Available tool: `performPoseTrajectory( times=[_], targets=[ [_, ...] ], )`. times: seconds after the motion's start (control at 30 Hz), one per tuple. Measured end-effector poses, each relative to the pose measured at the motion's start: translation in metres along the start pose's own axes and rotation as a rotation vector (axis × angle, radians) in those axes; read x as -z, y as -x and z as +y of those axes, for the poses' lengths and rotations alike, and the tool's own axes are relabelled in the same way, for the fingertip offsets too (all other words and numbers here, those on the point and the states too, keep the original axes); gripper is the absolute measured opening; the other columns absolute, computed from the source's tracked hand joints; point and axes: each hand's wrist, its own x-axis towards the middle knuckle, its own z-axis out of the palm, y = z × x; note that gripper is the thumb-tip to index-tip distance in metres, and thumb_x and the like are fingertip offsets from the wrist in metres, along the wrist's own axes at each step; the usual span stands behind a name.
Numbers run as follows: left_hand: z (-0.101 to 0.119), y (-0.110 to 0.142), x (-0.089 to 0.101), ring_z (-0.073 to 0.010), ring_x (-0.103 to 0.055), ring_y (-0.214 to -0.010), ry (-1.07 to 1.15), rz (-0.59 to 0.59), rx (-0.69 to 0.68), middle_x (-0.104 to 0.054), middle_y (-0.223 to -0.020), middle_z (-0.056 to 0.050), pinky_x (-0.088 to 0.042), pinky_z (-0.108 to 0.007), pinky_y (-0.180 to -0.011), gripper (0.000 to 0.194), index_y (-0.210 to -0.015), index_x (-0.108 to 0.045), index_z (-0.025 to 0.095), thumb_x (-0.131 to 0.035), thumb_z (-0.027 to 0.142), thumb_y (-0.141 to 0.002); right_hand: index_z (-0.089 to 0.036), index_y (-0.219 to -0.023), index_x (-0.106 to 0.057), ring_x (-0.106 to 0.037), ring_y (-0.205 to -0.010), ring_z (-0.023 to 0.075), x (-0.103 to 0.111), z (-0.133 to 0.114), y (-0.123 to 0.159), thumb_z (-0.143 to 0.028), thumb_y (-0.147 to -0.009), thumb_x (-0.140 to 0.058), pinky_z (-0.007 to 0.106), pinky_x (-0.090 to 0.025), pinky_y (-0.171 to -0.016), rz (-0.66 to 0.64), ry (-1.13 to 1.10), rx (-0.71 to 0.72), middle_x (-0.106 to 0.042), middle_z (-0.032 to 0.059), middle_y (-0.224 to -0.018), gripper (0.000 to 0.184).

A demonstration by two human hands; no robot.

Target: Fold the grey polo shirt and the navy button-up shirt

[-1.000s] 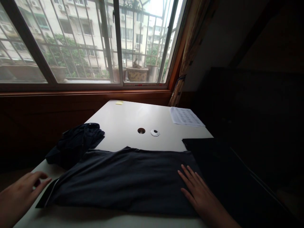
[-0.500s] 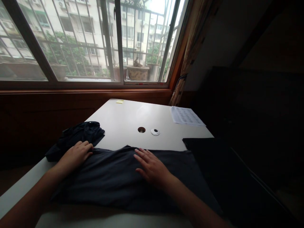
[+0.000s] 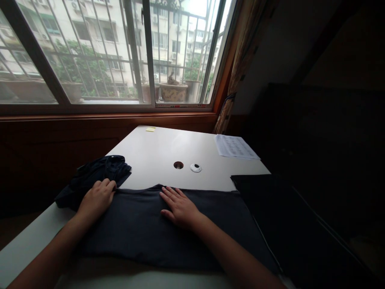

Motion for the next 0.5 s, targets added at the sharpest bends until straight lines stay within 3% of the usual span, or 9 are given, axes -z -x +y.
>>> performPoseTrajectory(
  times=[0.2, 0.37, 0.5],
  targets=[
    [-0.004, 0.006, -0.011, -0.0292, -0.054, -0.103, -0.005, 0.031, 0.009, -0.059, -0.109, -0.012, -0.048, -0.036, -0.08, 0.036, -0.118, -0.064, 0.016, -0.035, 0.026, -0.098, -0.02, -0.157, -0.03, -0.018, -0.153, 0.022, 0.015, 0.048, 0.069, -0.056, -0.104, -0.03, 0.044, -0.014, -0.125, 0.037, 0.073, -0.172, -0.021, 0.0061, -0.165, 0.064],
    [-0.006, 0.006, -0.009, -0.0304, -0.055, -0.109, -0.013, 0.059, -0.029, -0.058, -0.121, -0.013, -0.05, -0.038, -0.084, 0.041, -0.131, -0.058, 0.017, -0.036, 0.025, -0.097, -0.019, -0.155, -0.034, -0.023, -0.151, 0.0248, 0.016, 0.09, 0.145, -0.051, -0.104, -0.031, 0.049, -0.022, -0.122, 0.139, 0.2, -0.438, -0.026, 0.0091, -0.164, 0.061],
    [0.027, 0.011, 0.005, -0.0322, -0.05, -0.121, 0.078, 0.158, -0.136, -0.055, -0.133, -0.014, -0.049, -0.044, -0.094, 0.044, -0.138, -0.051, 0.019, -0.042, 0.024, -0.096, -0.013, -0.151, -0.041, -0.03, -0.149, 0.0284, 0.003, 0.086, 0.191, -0.042, -0.103, -0.034, 0.051, -0.029, -0.119, 0.297, 0.305, -0.602, -0.032, 0.0133, -0.161, 0.057]
  ],
)
